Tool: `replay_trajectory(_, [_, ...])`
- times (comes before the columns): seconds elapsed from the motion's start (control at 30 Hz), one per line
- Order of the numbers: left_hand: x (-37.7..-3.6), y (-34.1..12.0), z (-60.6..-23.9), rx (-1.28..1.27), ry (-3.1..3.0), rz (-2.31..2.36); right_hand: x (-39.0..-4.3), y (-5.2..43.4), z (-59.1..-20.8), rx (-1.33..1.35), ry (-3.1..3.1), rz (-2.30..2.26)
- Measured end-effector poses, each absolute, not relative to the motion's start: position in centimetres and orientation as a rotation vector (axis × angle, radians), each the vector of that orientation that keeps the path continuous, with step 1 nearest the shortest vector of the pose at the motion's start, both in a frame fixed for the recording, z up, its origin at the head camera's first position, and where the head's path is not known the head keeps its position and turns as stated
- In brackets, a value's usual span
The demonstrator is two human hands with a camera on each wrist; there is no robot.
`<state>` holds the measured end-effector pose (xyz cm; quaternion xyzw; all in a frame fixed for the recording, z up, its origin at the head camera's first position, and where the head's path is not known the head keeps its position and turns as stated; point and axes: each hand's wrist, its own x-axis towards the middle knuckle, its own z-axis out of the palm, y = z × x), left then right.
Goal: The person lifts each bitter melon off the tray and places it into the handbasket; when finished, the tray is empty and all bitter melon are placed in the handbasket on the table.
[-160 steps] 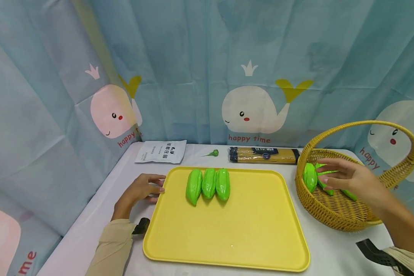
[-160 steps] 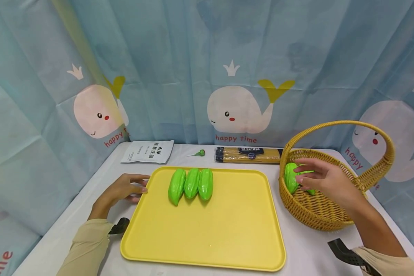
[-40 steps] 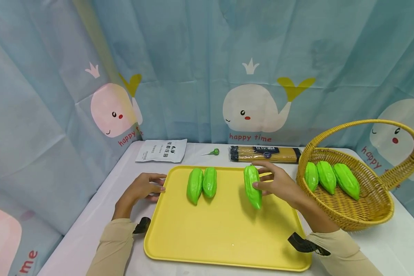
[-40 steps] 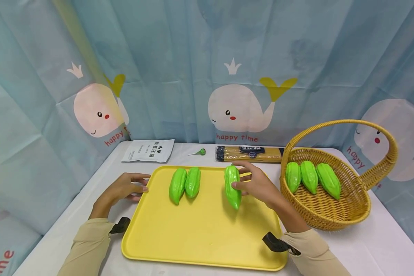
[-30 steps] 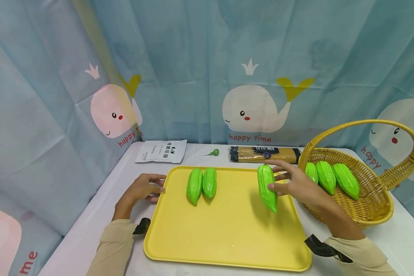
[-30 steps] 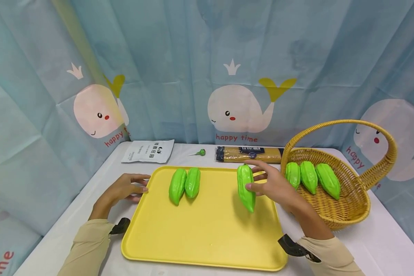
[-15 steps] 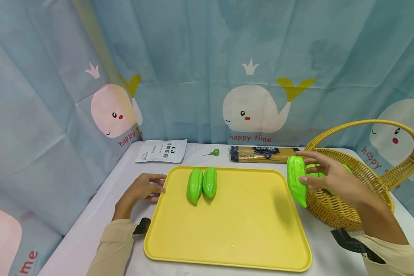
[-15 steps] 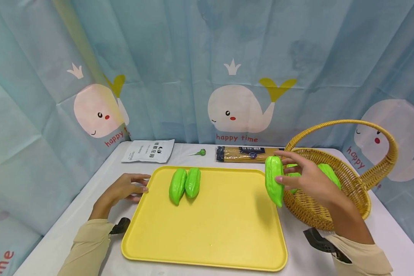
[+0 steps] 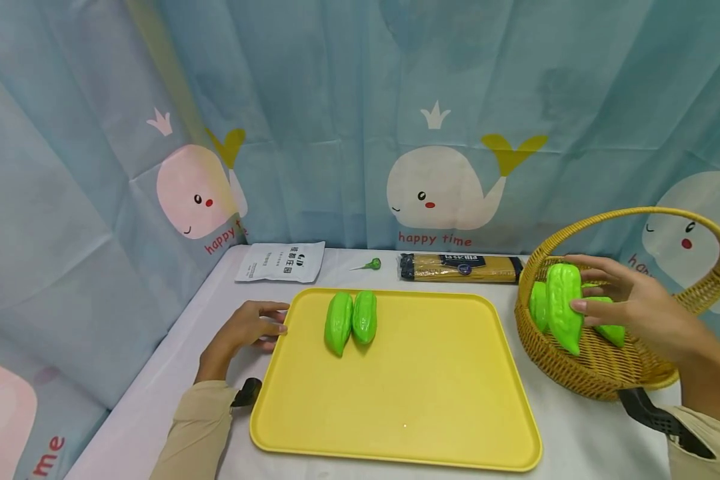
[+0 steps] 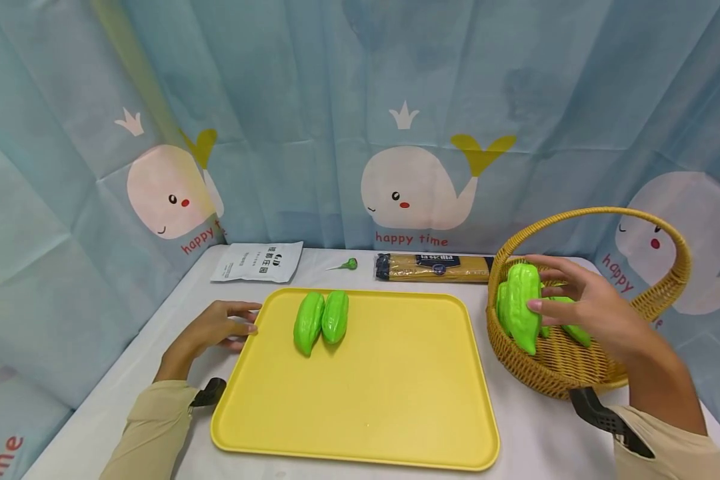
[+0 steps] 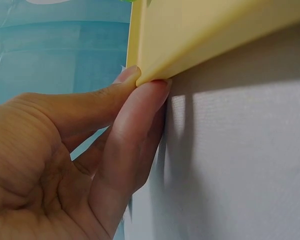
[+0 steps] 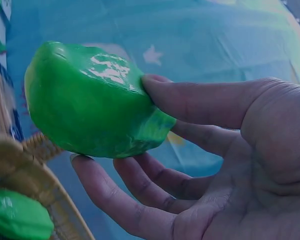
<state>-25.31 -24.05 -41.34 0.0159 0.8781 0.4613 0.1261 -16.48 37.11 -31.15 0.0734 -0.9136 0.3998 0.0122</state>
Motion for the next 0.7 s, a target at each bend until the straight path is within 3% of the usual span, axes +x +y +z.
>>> replay_trajectory(0.47, [-25.3,-24.0,-41.3,0.062,2.597,1.291,-17.8,40.8,-33.3,0.030,-2.927,1.336])
replay_trajectory(0.7, [-25.2,-23.9,-41.2,0.067,2.606,1.275,-18.3,41.3,-34.4,0.069,-3.005,1.335])
